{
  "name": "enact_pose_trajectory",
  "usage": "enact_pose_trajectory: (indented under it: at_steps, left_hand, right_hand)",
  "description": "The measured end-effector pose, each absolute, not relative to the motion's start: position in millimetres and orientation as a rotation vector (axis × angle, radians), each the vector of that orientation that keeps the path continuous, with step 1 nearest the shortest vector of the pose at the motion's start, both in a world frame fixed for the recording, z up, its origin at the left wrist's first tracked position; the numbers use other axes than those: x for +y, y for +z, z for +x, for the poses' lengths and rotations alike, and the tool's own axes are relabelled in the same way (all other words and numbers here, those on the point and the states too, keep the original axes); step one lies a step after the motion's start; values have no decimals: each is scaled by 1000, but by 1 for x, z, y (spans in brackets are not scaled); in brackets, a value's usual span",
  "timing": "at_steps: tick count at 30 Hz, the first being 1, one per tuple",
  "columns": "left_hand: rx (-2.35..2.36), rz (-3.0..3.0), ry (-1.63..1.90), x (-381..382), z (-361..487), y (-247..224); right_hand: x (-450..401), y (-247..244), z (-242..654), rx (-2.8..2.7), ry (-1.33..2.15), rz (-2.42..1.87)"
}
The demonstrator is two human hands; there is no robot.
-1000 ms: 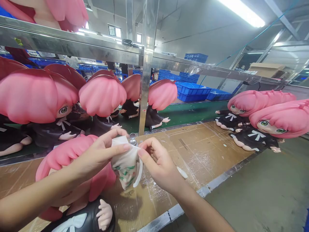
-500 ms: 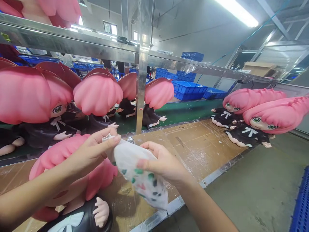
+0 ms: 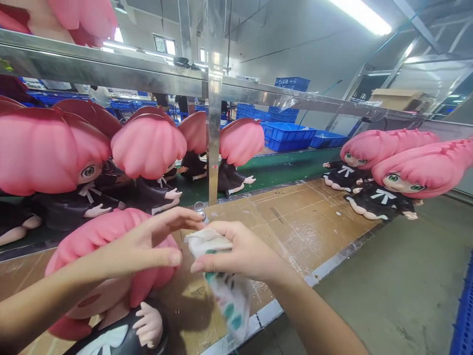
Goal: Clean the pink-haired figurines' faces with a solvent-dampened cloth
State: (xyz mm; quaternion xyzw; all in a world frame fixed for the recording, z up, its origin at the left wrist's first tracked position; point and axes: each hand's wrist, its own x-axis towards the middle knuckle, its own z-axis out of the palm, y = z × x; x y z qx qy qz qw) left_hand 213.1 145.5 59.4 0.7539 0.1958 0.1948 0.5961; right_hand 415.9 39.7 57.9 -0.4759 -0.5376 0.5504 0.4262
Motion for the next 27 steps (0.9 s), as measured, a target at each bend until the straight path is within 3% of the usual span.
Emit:
enact_pose_trajectory:
  at_steps: [12,27]
  left_hand:
    - [548,1334,642,134,223,49]
    - [496,1250,773,124,222,54]
  right_hand:
    - [50,33,404,-1042,1424,-928]
    - [55,23,380,-888,1618,-790]
